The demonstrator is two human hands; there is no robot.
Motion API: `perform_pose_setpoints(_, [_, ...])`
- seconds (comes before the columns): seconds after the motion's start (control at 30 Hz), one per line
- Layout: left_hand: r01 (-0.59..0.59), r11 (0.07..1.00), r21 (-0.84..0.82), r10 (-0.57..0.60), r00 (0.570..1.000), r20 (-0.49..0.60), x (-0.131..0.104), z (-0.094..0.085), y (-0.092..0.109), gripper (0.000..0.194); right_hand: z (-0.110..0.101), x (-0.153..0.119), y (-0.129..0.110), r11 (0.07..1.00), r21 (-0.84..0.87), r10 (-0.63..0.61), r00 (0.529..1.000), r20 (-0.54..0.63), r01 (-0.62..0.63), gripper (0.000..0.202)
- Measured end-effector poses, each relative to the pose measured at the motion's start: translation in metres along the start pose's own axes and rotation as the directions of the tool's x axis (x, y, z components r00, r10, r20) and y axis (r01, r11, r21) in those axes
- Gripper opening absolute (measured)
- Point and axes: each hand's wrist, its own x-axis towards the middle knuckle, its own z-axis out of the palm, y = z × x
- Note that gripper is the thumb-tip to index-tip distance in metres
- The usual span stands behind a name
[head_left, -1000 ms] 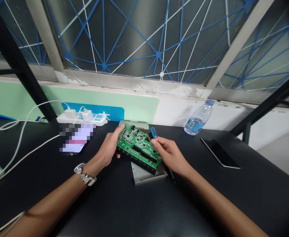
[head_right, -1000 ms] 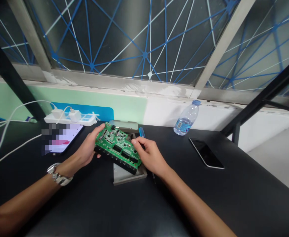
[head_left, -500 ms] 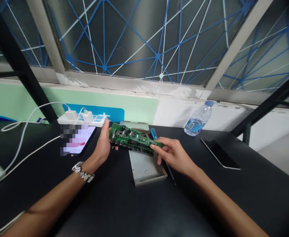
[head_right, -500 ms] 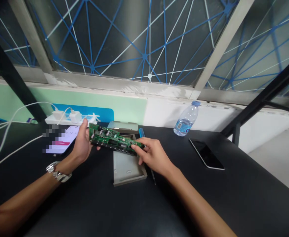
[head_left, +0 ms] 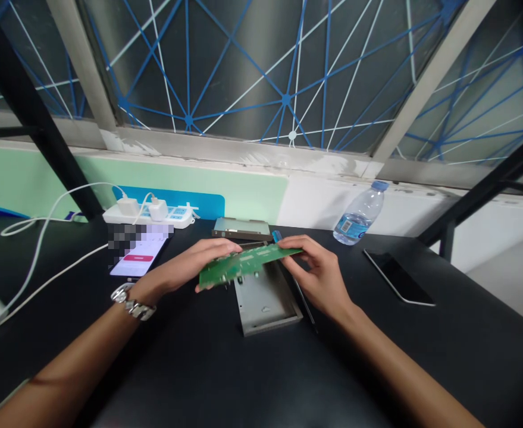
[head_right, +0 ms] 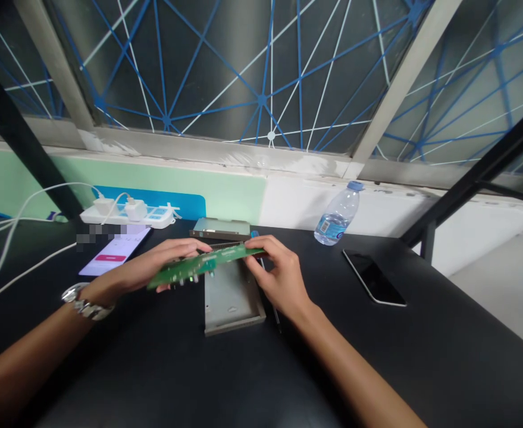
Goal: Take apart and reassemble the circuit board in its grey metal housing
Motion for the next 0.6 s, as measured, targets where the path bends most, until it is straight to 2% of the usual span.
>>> perform_pose_setpoints(0.1, [0.053, 0.999, -0.012, -0.053, 0.998, -0.021, -0.001, 0.005, -0.005, 0.038, 0.002, 0.0, -0.004, 0.998, 0.021, -0.053, 0.998, 0.03, 0.052, 0.023])
perform_pose_setpoints(0.17, [0.048, 0.996, -0.075, -0.052, 0.997, -0.058, 0.001, 0.01, -0.01, 0.031, 0.006, -0.001, -0.006, 0.999, 0.022, -0.04, 0.999, 0.034, 0.04, 0.03])
perform_pose_setpoints(0.27, [-0.015, 0.983, -0.182, -0.016, 0.986, -0.165, 0.005, 0.017, -0.016, 0.024, 0.011, -0.002, -0.006, 0.988, 0.124, 0.095, 0.994, -0.047, -0.089, 0.047])
perform_pose_setpoints(0.33, [-0.043, 0.966, -0.255, -0.02, 0.971, -0.237, 0.008, 0.022, -0.017, 0.024, 0.012, -0.002, -0.003, 0.938, 0.28, 0.232, 0.971, -0.06, -0.206, 0.045])
perform_pose_setpoints(0.37, [-0.051, 0.956, -0.29, -0.031, 0.962, -0.273, 0.01, 0.025, -0.017, 0.026, 0.011, -0.001, -0.002, 0.894, 0.36, 0.292, 0.956, -0.013, -0.268, 0.037])
perform_pose_setpoints(0.43, [-0.069, 0.935, -0.349, -0.057, 0.94, -0.338, 0.013, 0.029, -0.02, 0.033, 0.01, -0.001, -0.002, 0.785, 0.477, 0.35, 0.918, 0.186, -0.396, 0.022])
perform_pose_setpoints(0.5, [-0.095, 0.922, -0.374, -0.072, 0.91, -0.408, 0.018, 0.031, -0.025, 0.041, 0.01, -0.004, -0.005, 0.696, 0.531, 0.3, 0.868, 0.397, -0.483, 0.019])
perform_pose_setpoints(0.53, [-0.114, 0.923, -0.367, -0.068, 0.891, -0.449, 0.02, 0.032, -0.029, 0.043, 0.012, -0.007, -0.009, 0.68, 0.546, 0.248, 0.854, 0.457, -0.489, 0.022])
perform_pose_setpoints(0.6, [-0.156, 0.938, -0.311, -0.035, 0.847, -0.531, 0.023, 0.034, -0.037, 0.043, 0.017, -0.013, -0.018, 0.699, 0.566, 0.147, 0.863, 0.484, -0.437, 0.032])
